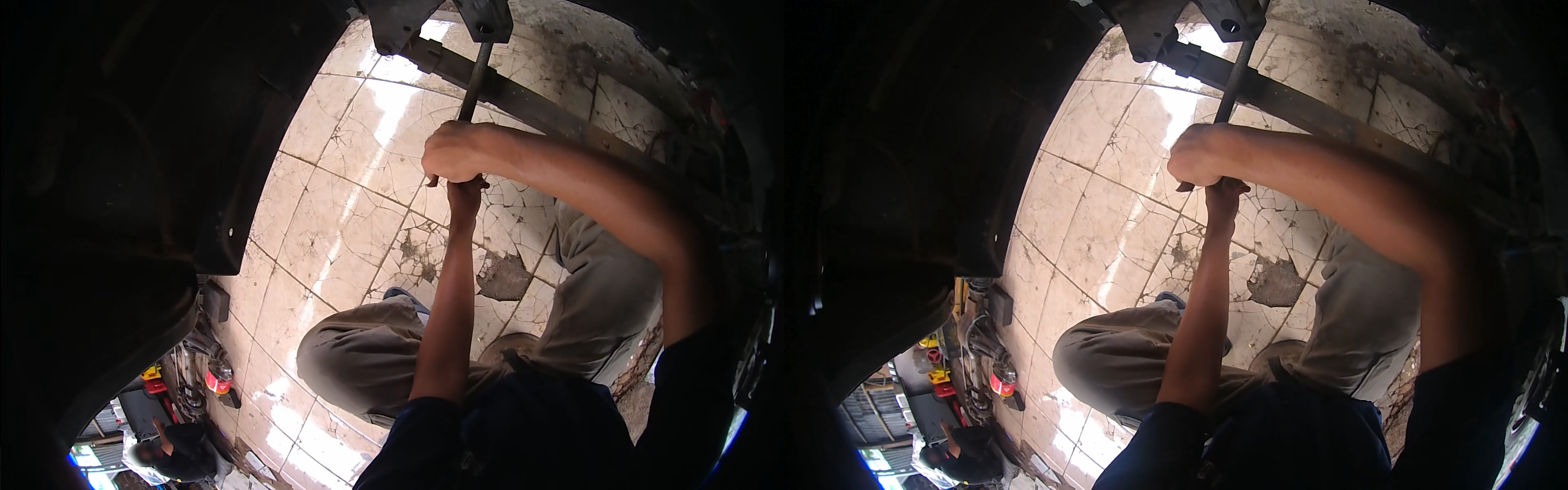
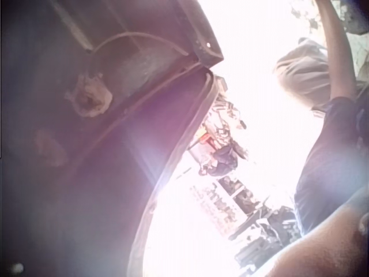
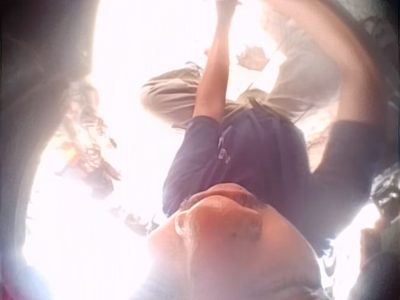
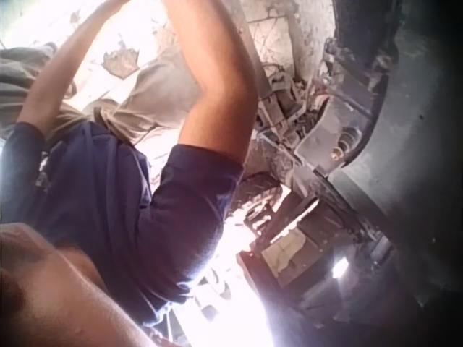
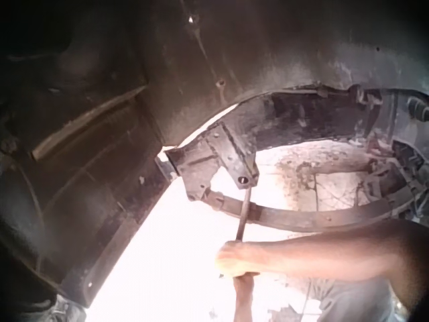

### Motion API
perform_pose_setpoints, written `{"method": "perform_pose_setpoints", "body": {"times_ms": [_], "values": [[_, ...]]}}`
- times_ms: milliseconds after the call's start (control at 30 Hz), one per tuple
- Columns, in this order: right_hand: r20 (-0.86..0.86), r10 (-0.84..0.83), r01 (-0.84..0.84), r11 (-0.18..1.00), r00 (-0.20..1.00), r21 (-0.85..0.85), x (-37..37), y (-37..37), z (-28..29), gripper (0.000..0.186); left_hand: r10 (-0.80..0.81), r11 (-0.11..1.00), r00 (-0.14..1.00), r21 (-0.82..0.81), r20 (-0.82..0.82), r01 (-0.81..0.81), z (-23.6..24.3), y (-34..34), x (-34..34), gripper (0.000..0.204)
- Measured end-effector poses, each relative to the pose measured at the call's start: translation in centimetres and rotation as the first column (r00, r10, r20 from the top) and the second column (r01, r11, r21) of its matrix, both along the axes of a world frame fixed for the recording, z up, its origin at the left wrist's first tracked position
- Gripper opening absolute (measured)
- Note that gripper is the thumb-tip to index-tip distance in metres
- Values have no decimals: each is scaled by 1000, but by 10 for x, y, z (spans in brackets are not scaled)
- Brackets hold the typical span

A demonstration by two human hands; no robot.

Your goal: The person kneels under a vehicle and uses a long metal bar to apply leverage to a component of the suspension system. The person maintains a steady grip and applies force to the bar throughout the clip.

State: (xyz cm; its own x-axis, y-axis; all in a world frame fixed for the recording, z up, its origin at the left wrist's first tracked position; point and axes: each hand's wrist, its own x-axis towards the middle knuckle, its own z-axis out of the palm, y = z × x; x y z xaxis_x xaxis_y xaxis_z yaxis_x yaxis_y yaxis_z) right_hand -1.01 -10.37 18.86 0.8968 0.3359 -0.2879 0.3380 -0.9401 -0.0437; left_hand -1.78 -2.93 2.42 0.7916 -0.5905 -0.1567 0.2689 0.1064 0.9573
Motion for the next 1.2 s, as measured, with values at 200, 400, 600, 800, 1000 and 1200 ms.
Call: {"method": "perform_pose_setpoints", "body": {"times_ms": [200,400,600,800,1000,1200], "values": [[70,-26,26,1000,997,0,-2,2,-3,25,4,1000,999,15,-47,-3,1,-2,2,12],[-2,-78,78,997,997,-12,1,-5,-2,30,-24,1000,998,16,-60,25,6,0,0,11],[-106,-150,167,970,983,177,1,-8,9,34,-22,998,999,-63,-41,19,1,-1,1,10],[-104,-194,206,971,975,120,-4,8,13,37,0,999,1000,-52,-7,0,-2,0,3,10],[-28,-186,188,979,982,75,5,-4,9,36,-12,998,999,-53,41,14,-5,0,4,11],[-34,-208,208,978,978,-7,-6,-1,15,35,-26,999,999,-32,-26,26,-5,-6,-2,10]]}}
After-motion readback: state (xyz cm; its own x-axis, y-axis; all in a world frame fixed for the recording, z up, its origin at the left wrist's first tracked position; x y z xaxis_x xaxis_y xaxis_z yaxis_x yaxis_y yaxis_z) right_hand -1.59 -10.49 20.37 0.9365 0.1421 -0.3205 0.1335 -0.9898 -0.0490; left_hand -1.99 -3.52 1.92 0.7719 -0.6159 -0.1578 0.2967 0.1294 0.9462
